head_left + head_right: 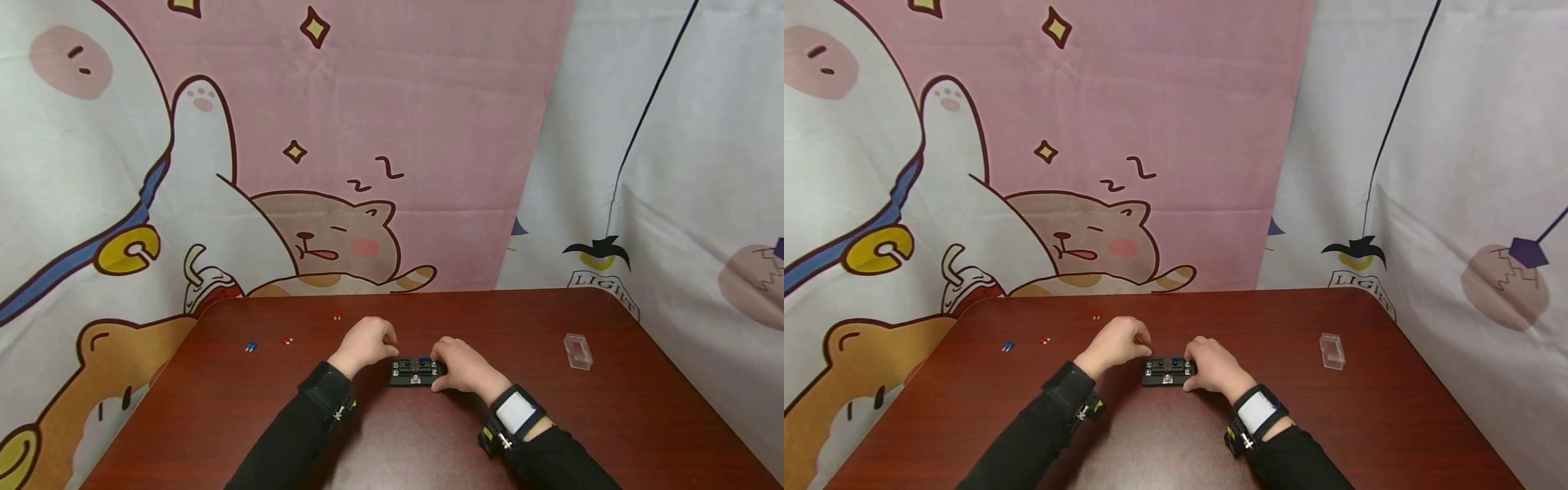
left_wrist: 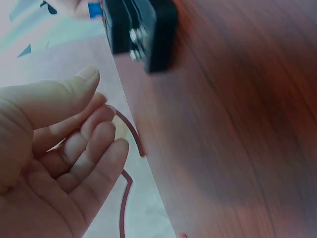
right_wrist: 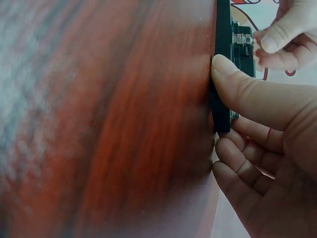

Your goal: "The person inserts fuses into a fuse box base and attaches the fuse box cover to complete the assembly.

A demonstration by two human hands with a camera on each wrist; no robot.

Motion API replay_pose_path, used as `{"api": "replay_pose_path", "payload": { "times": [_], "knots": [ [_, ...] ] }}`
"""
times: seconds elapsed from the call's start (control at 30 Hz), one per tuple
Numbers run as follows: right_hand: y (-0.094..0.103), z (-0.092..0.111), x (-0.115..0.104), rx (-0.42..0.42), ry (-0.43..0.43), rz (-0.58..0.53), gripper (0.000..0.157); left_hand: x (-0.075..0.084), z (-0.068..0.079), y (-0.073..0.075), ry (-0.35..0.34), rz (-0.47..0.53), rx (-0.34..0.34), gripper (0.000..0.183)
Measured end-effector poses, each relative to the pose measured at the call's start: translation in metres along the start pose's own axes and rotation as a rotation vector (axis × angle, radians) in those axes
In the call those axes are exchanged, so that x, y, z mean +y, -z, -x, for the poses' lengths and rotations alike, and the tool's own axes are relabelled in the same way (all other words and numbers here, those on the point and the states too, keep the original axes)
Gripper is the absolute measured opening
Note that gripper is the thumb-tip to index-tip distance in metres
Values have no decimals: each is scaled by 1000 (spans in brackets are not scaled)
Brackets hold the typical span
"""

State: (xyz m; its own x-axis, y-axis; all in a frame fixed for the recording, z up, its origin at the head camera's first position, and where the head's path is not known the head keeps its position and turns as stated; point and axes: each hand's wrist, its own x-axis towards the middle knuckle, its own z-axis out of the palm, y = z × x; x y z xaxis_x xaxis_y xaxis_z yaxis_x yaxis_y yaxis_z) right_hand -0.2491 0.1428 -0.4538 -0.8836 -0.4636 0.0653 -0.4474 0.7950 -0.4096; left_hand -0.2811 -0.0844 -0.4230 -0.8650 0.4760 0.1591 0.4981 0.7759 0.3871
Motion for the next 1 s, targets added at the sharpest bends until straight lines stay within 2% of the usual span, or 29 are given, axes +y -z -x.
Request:
{"api": "replay_pose_path", "payload": {
  "times": [0.3,0.4,0.53,0.67,1.0],
  "knots": [
    [0,2,1,-1,12,1,42,-38,17,13,115,-3,74,14],
    [0,2,2,1,16,6,42,-49,22,20,182,-15,88,15],
    [1,2,3,0,17,6,43,-62,25,29,261,-31,92,16],
    [1,1,3,1,10,6,43,-74,28,39,297,-53,101,17],
    [-1,-1,1,-10,-10,13,43,-109,37,59,446,-31,146,13]
  ]
}}
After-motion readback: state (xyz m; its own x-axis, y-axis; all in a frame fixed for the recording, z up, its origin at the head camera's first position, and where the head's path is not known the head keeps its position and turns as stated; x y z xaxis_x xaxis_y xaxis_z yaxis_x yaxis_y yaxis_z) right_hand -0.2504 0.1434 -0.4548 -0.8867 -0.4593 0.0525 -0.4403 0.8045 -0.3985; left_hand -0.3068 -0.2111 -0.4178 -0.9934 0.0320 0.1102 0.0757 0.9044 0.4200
